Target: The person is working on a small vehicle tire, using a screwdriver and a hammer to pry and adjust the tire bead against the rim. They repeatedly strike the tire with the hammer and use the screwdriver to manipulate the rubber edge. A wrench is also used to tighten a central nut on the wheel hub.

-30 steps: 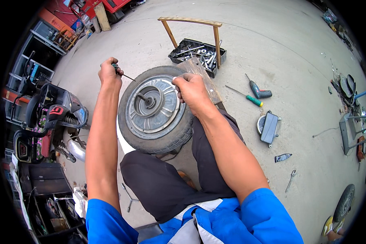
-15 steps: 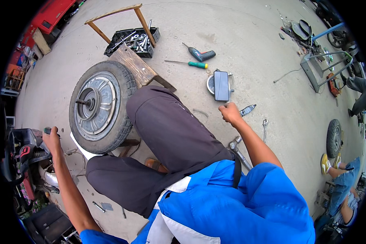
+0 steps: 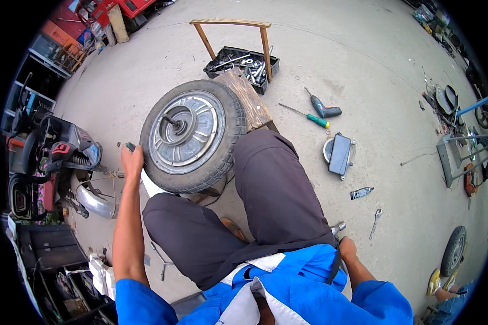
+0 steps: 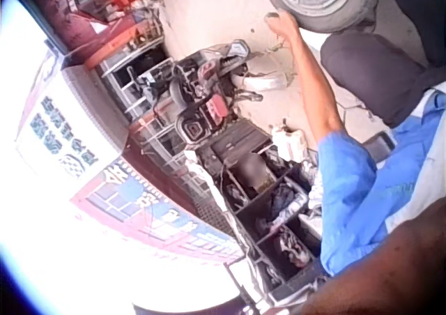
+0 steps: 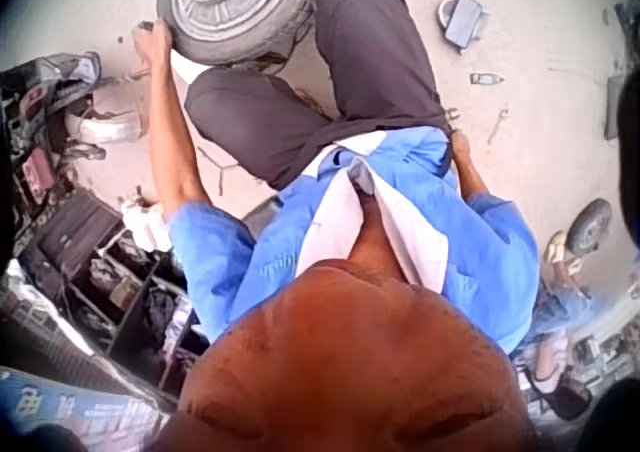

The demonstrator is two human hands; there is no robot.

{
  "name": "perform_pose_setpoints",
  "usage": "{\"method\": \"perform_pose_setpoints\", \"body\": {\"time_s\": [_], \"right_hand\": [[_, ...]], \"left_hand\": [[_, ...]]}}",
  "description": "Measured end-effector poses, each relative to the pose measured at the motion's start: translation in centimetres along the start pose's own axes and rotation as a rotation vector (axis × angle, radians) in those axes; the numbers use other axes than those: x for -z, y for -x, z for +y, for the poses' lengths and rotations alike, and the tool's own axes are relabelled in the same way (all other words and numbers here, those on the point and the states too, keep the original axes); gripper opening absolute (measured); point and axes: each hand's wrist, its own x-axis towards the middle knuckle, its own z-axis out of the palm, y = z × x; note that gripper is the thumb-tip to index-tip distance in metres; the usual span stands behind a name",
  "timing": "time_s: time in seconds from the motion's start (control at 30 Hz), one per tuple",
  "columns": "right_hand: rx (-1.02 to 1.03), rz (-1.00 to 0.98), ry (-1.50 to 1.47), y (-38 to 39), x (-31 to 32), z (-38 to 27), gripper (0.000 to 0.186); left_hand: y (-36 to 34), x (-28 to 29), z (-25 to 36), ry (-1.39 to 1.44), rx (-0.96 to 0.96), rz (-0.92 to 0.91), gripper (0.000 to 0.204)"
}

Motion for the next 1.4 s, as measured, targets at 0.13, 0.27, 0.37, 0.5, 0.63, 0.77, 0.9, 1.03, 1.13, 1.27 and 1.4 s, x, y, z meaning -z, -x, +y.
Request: {"method": "perform_pose_setpoints", "body": {"time_s": [0.13,0.27,0.37,0.5,0.63,0.77,0.9,1.03,1.13,1.27,1.4], "right_hand": [[0.222,0.219,0.013,-0.9,-3.7,2.8,0.018],[0.227,0.087,-0.02,-2.0,-3.9,5.0,0.022],[0.212,0.08,-0.231,-2.1,-2.0,3.8,0.025],[0.136,-0.061,-0.326,1.3,8.9,-5.7,0.028],[0.015,-0.25,-0.574,2.0,19.5,-17.3,0.025],[0.325,0.013,-0.617,1.5,28.2,-27.2,0.023],[0.774,-0.035,-0.911,5.0,35.6,-38.7,0.028],[0.979,-0.143,-0.835,7.3,36.3,-47.0,0.04],[0.968,-0.271,-0.664,6.7,35.3,-51.0,0.04],[0.924,-0.393,-0.646,5.3,34.0,-53.8,0.04],[0.87,-0.453,-0.563,4.4,32.8,-55.3,0.038]], "left_hand": [[0.1,-0.5,-0.5,-0.055,0.015,-0.032,0.04],[-0.2,-0.7,-0.4,-0.053,0.113,-0.072,0.053],[0.0,-1.5,-0.7,-0.092,0.101,-0.027,0.056],[0.7,-2.9,-0.5,0.027,0.154,0.087,0.053],[1.0,-2.7,-0.7,0.011,0.147,0.096,0.048],[1.0,-2.7,0.6,-0.006,0.148,0.067,0.047],[1.2,-2.2,0.5,-0.02,0.158,0.054,0.046],[1.3,-2.2,0.3,-0.012,0.162,0.077,0.044],[1.5,-2.2,0.4,-0.015,0.155,0.083,0.044],[1.4,-2.2,0.9,-0.02,0.153,0.077,0.043],[1.4,-2.1,0.8,-0.033,0.148,0.059,0.044]]}}
